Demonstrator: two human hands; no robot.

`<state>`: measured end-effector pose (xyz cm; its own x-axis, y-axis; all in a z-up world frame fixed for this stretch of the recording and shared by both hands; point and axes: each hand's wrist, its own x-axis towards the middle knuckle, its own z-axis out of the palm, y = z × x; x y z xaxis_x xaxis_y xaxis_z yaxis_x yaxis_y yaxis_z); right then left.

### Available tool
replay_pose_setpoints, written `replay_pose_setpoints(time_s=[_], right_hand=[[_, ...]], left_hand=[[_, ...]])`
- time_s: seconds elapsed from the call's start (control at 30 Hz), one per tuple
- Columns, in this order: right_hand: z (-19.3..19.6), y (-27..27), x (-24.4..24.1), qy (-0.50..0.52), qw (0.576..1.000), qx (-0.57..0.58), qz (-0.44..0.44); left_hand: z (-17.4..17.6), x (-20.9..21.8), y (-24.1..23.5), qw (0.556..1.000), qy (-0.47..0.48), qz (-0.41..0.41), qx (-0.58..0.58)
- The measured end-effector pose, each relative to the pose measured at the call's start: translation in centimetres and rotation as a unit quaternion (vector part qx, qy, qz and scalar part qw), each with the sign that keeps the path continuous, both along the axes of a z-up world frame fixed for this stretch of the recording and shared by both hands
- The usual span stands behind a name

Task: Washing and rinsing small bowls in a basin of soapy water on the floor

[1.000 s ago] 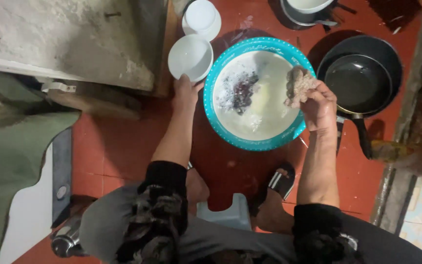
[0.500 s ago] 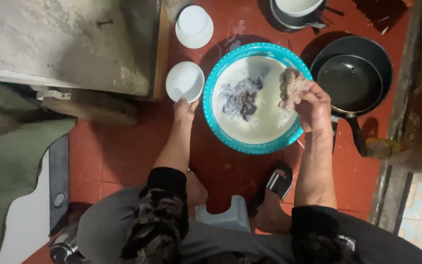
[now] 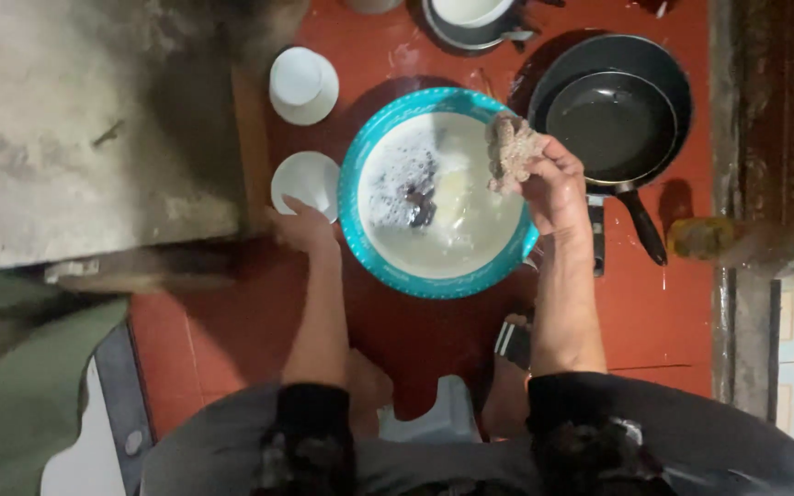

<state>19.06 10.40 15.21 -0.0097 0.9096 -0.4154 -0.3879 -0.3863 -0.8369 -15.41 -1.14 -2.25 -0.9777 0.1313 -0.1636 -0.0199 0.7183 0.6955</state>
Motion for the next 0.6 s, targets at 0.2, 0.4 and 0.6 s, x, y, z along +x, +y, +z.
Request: replay_pose_setpoints(time_s=[0.2, 0.4, 0.6], right_hand=[[-0.8, 1.5, 4.0, 0.179, 0.982, 0.058, 0.004], [-1.8, 2.1, 7.3, 0.140, 0.987, 0.063, -0.043], [-3.6, 3.0, 8.6, 0.155, 0.986, 0.039, -0.052]], left_hand=[[18.2, 13.4, 17.4, 0.863, -0.374, -0.190, 0.281], [-2.8, 18.4, 37.1, 0.631, -0.709, -0.013, 0.313], [-9.3, 16.1, 41.1, 0.545, -0.755, -0.003, 0.366]])
